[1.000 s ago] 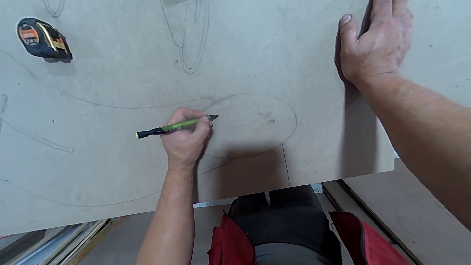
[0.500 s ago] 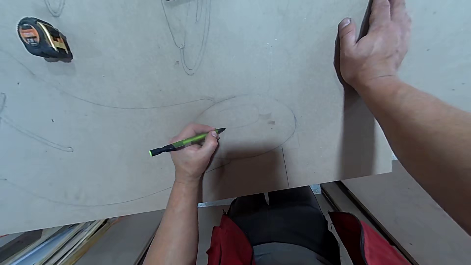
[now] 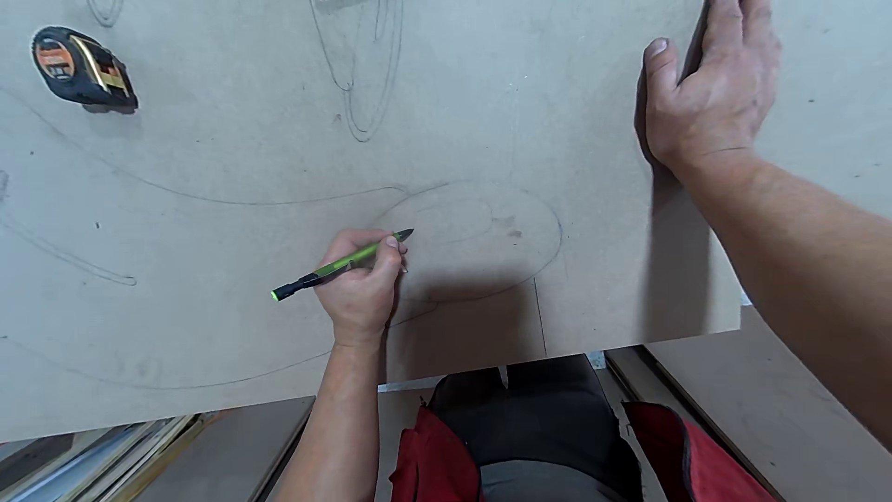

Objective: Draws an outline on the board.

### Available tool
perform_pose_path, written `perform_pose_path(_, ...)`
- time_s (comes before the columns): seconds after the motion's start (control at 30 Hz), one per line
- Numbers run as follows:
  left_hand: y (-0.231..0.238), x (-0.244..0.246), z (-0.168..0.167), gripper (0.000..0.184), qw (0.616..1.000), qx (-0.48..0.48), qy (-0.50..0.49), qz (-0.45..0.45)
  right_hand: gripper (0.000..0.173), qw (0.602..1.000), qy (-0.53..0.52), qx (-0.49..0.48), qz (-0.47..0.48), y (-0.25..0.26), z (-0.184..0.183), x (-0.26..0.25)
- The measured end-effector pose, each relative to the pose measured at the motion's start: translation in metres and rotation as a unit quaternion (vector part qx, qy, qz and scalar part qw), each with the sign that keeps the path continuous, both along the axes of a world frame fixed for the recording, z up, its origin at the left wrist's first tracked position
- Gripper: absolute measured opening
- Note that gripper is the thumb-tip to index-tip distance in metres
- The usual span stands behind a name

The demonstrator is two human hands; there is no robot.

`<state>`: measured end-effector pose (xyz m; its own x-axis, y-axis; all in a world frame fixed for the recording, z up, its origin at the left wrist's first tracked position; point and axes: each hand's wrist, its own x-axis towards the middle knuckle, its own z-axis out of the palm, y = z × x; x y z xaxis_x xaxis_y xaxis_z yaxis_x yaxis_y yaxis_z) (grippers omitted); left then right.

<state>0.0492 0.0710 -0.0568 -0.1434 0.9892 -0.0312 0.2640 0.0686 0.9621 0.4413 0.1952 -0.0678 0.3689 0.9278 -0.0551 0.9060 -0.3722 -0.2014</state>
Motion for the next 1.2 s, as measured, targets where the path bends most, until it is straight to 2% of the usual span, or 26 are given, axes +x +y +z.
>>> perform_pose_path(0.27, 0.0052, 0.0007, -0.0007, 0.018, 1.0, -0.016, -0.023, -0.009, 0.084, 1.0, -0.001, 0.001, -0.002, -0.0003, -0.0012, 0.0003)
perform_pose_path(0.53, 0.0015, -0.0014, 0.0002, 0.007, 1.0, -0.003, 0.014, -0.008, 0.083, 1.0, -0.006, -0.005, 0.0, -0.0007, 0.001, -0.0019)
perform_pose_path(0.7, 0.0019, 0.0, 0.0006, 0.008, 1.0, -0.001, 0.008, -0.006, 0.083, 1.0, -0.007, -0.005, 0.0, -0.0001, 0.0007, -0.001)
perform_pose_path(0.97, -0.0017, -0.004, -0.0008, 0.007, 0.997, 0.023, 0.035, -0.071, 0.083, 1.0, -0.009, -0.002, -0.004, 0.0, -0.0002, -0.0006)
perform_pose_path(1.07, -0.0012, -0.0021, -0.0008, 0.006, 0.998, 0.017, 0.045, -0.039, 0.084, 1.0, -0.009, -0.008, -0.006, 0.0001, -0.0003, -0.0011)
perform_pose_path(1.2, 0.0011, 0.0024, -0.0024, 0.011, 1.0, 0.013, -0.003, 0.012, 0.085, 1.0, -0.003, -0.007, -0.005, 0.0001, 0.0001, -0.0005)
